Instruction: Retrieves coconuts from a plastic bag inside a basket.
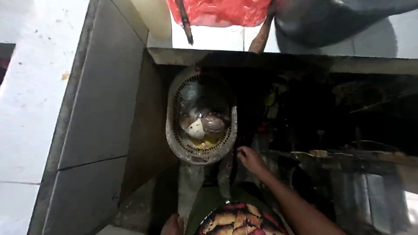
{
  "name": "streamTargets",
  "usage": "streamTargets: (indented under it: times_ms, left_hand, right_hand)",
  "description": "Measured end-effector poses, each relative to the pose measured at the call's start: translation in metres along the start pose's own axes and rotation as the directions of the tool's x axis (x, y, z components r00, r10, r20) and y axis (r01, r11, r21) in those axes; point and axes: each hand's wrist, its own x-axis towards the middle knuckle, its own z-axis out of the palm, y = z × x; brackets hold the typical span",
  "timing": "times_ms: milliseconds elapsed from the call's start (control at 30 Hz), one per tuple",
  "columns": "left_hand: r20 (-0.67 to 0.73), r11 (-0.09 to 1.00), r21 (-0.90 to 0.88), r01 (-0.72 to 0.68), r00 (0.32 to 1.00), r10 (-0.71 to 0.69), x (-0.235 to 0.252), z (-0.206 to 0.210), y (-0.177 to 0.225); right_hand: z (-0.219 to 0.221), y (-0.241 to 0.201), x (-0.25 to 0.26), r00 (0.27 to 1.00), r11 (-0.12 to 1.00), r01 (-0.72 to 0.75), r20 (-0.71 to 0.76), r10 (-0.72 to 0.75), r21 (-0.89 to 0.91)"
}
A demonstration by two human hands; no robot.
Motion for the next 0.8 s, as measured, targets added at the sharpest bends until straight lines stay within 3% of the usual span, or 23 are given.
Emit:
streamTargets:
  times_ms: [67, 167, 300, 400, 467, 567, 667, 733, 800]
  left_hand:
    - [-0.139, 0.99, -0.103, -0.101, 0.987, 0.086, 0.034, -0.022, 0.014]
    - [-0.303, 0.933, -0.215, -0.287, 0.928, 0.216, 0.045, -0.046, 0.045]
    - [-0.536, 0.828, -0.23, -0.511, 0.777, 0.331, 0.05, -0.056, 0.096]
    - [-0.614, 0.753, -0.24, -0.613, 0.697, 0.371, 0.068, -0.07, 0.143]
    - [-0.594, 0.759, -0.265, -0.594, 0.721, 0.357, 0.087, -0.081, 0.173]
    - [-0.5, 0.855, -0.299, -0.425, 0.833, 0.239, 0.14, -0.105, 0.218]
    - [-0.433, 0.87, -0.409, -0.277, 0.897, 0.082, 0.198, -0.117, 0.241]
    - [-0.391, 0.797, -0.565, -0.212, 0.92, -0.033, 0.232, -0.121, 0.253]
    - [-0.218, 0.591, -0.804, -0.073, 0.96, -0.178, 0.257, -0.12, 0.262]
  right_hand:
    - [-0.005, -0.032, 0.039, 0.995, 0.991, 0.069, -0.065, -0.077, -0.112]
    - [-0.005, -0.06, 0.097, 0.986, 0.96, 0.089, -0.114, -0.123, -0.264]
    - [0.001, -0.07, 0.174, 0.956, 0.904, 0.161, -0.166, -0.243, -0.396]
    - [0.004, -0.077, 0.221, 0.972, 0.825, 0.118, -0.104, -0.209, -0.553]
    - [0.008, -0.072, 0.236, 0.987, 0.785, 0.104, -0.034, -0.157, -0.611]
    - [-0.006, -0.086, 0.245, 0.996, 0.781, 0.087, 0.049, -0.072, -0.619]
    - [-0.033, -0.104, 0.234, 0.996, 0.838, 0.06, -0.016, -0.082, -0.542]
    - [-0.054, -0.114, 0.23, 0.976, 0.869, 0.06, -0.154, -0.155, -0.492]
    - [-0.062, -0.114, 0.229, 0.955, 0.879, 0.083, -0.215, -0.205, -0.47]
